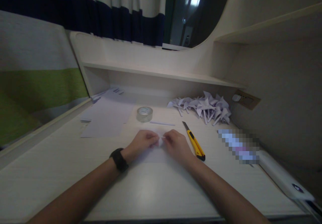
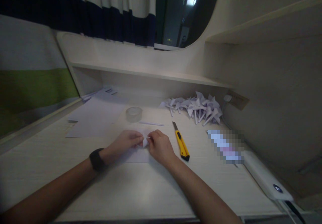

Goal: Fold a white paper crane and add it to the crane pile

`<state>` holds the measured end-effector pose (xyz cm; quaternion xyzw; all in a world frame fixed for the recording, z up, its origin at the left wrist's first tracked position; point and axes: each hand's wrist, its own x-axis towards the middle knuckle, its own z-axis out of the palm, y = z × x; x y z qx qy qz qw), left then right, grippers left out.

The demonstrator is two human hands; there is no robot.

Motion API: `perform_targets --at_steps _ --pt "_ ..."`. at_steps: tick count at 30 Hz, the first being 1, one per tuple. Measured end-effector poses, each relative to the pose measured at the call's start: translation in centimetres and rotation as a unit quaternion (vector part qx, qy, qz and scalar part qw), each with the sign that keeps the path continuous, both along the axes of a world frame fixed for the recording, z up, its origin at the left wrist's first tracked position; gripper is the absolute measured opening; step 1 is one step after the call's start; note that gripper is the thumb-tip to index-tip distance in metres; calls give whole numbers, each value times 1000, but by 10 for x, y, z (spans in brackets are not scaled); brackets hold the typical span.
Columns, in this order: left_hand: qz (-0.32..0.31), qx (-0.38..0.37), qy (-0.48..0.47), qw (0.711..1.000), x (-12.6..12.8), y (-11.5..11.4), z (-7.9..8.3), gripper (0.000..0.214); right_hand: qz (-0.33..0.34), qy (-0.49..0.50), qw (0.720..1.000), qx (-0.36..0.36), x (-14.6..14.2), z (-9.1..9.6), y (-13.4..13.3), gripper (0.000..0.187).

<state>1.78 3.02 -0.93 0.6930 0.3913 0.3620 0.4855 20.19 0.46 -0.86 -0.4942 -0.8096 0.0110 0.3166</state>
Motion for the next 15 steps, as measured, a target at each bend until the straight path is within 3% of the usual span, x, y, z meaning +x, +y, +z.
perform_targets --at_steps 15 --pt "22 122 131 984 2 1 -5 24 6 -150 988 19 1 8 -8 13"
